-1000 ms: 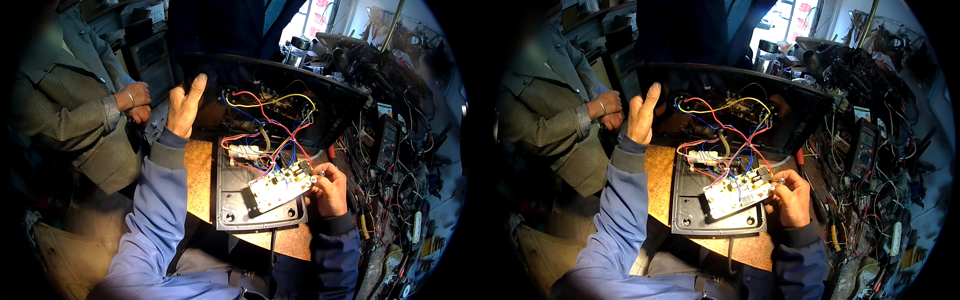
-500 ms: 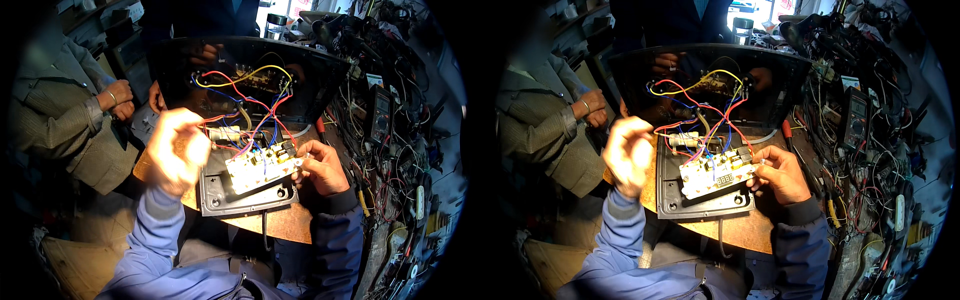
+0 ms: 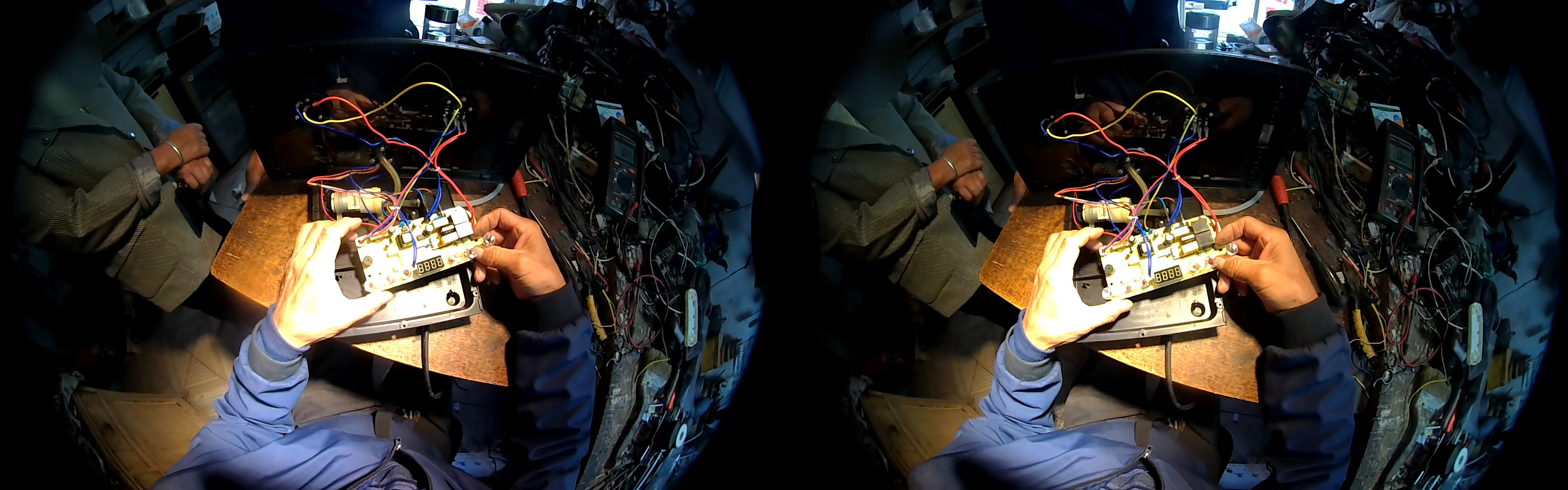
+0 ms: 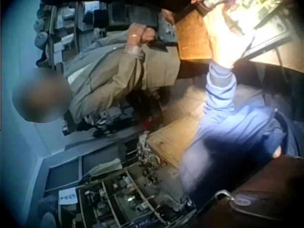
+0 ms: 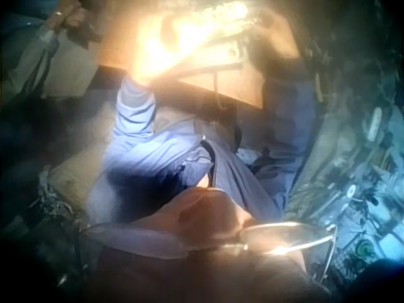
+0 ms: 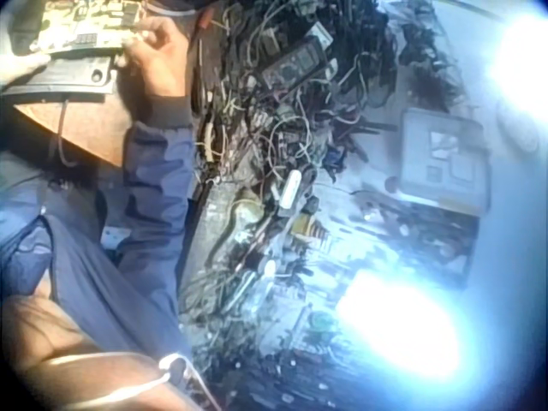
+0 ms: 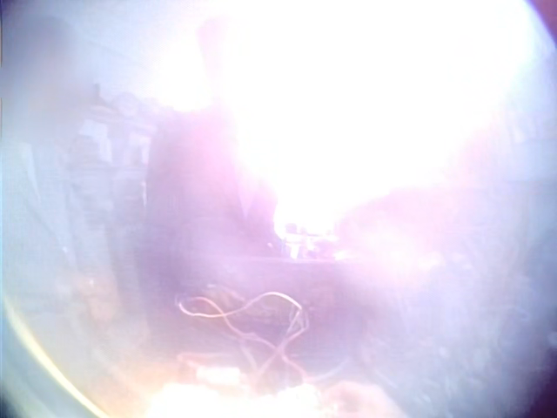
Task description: The person disassembles a portable electric stove, removes the control panel and circuit board, and uses a screwdriver to adjust internal components. The person then reassembles the stove and continues to manipulate the circuit board.
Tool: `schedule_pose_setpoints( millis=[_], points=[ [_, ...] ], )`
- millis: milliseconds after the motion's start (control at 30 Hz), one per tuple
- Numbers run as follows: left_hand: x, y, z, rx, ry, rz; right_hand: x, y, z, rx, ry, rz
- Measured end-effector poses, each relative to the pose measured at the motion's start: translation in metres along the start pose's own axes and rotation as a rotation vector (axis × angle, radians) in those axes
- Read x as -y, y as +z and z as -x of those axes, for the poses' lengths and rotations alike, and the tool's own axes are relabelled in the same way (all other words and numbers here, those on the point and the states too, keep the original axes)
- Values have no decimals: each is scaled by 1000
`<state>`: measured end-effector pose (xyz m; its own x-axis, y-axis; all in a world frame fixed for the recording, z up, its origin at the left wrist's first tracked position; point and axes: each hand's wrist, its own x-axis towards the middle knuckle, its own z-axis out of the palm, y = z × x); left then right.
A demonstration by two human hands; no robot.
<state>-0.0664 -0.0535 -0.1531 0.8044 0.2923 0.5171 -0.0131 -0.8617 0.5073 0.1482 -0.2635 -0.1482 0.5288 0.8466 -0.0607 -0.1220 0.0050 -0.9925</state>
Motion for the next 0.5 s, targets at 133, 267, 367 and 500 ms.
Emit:
schedule_pose_setpoints(
  millis=[133,267,367,500],
  points=[
    [-1,1,0,7,-46,61,-4,-4,-1,2,-10,0],
    [1,4,1,-22,-81,100,-2,0,-2,-14,-6,0],
    [2,5,-1,-19,-94,129,-6,-4,-3,-10,-42,2],
    [2,5,0,-41,-130,134,-5,-2,-4,-13,-79,-10]
  ],
)
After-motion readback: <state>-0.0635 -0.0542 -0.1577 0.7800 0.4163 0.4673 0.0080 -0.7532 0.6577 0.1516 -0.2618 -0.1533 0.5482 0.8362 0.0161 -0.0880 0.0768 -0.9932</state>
